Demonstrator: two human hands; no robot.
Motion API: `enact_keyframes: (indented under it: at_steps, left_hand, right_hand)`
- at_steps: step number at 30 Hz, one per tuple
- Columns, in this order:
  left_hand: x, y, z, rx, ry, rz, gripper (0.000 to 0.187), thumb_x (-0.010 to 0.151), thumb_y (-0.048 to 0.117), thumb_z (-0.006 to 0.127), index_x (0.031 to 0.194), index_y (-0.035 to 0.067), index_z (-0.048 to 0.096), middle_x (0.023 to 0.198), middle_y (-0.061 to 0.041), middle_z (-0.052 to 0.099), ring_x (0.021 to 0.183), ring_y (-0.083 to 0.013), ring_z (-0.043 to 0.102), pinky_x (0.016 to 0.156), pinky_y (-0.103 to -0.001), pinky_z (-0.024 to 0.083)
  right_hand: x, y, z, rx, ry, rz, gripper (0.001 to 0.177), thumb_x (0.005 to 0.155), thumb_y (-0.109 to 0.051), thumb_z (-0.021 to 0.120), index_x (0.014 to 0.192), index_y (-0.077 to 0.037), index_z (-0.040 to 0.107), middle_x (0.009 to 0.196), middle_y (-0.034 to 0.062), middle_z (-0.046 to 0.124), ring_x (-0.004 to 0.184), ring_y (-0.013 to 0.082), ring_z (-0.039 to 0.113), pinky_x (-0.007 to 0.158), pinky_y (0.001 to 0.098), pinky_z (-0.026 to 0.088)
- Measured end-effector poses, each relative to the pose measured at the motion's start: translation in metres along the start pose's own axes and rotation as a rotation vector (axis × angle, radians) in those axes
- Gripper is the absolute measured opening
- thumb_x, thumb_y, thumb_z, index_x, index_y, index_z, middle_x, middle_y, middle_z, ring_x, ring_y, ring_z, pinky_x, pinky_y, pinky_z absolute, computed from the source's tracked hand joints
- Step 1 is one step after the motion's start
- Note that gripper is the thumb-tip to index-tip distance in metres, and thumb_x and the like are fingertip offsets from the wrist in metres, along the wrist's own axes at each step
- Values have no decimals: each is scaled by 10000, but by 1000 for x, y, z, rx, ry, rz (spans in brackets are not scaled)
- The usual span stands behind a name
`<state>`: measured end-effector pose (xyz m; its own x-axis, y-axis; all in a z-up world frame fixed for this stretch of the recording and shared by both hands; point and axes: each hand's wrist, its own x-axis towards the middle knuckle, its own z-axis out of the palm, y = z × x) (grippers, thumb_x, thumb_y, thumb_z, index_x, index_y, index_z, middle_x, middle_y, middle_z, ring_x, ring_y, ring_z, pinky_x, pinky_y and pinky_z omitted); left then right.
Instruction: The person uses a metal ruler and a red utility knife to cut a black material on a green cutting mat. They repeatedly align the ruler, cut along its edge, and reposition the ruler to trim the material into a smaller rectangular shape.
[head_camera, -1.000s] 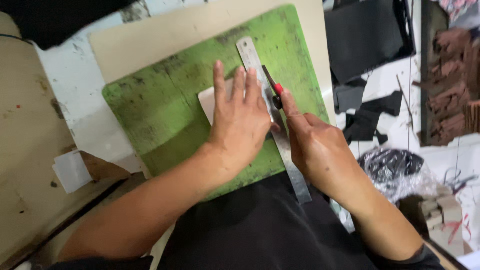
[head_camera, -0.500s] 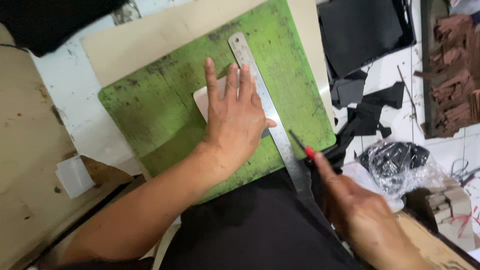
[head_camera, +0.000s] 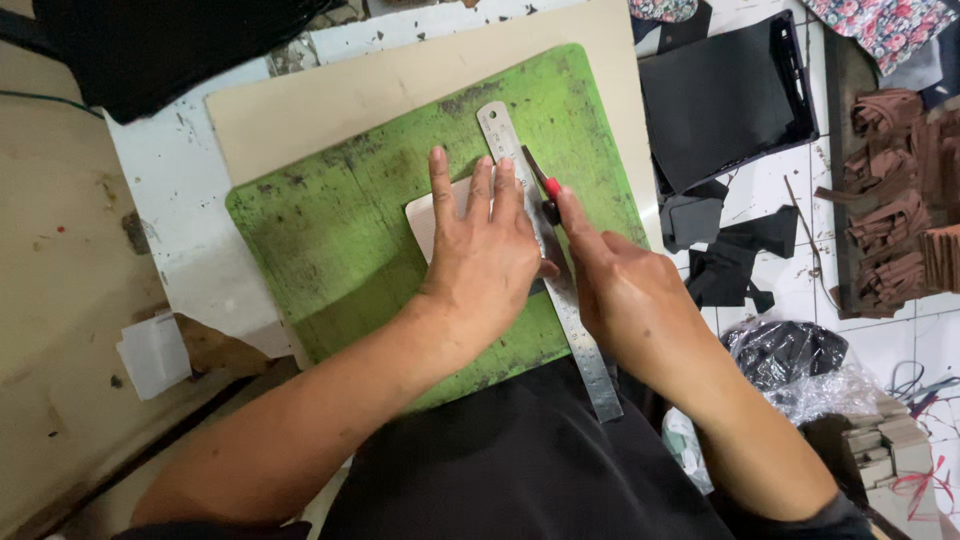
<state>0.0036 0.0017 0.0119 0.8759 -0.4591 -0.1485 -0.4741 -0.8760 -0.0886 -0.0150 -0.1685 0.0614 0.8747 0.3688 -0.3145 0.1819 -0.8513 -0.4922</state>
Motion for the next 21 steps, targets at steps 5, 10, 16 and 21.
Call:
enact_keyframes:
  at_steps: [5, 10, 16, 21]
  left_hand:
    - [-1, 2, 2, 40, 43, 7, 861, 847, 756, 597, 1355, 67, 689, 1548, -186, 553, 1447, -420, 488, 1181, -793, 73]
    - [-3, -2, 6, 33, 84, 26, 924, 884, 784, 569, 1375, 7, 671, 1552, -197, 552, 1434, -416, 523, 1176, -799, 96]
    - [-4, -2, 4, 32, 81, 6, 895, 891, 790, 558, 1360, 38, 681, 1560, -212, 544, 1437, -432, 512, 1180, -799, 76]
    - [-3, -1, 2, 17, 60, 22, 888, 905, 764, 538, 1364, 12, 656, 1545, -225, 543, 1435, -424, 509, 1183, -798, 77]
  right_hand:
    - [-41, 0, 8, 68, -85, 118, 765, 974, -69, 499, 1673, -194, 212, 799, 175, 577, 638, 468, 609, 610, 521, 469]
    - [-120, 20, 45, 97, -203, 300, 908, 894, -121, 576, 1696, -263, 176, 953, 88, 578, 717, 433, 682, 686, 504, 508]
    - [-138, 26, 34, -50, -292, 299, 997, 852, -125, 575, 1703, -314, 93, 924, 21, 552, 651, 397, 664, 630, 541, 517]
    - [-108, 3, -19, 26, 119, 176, 747, 961, -114, 593, 1640, -257, 316, 1030, 96, 733, 700, 323, 699, 617, 460, 501]
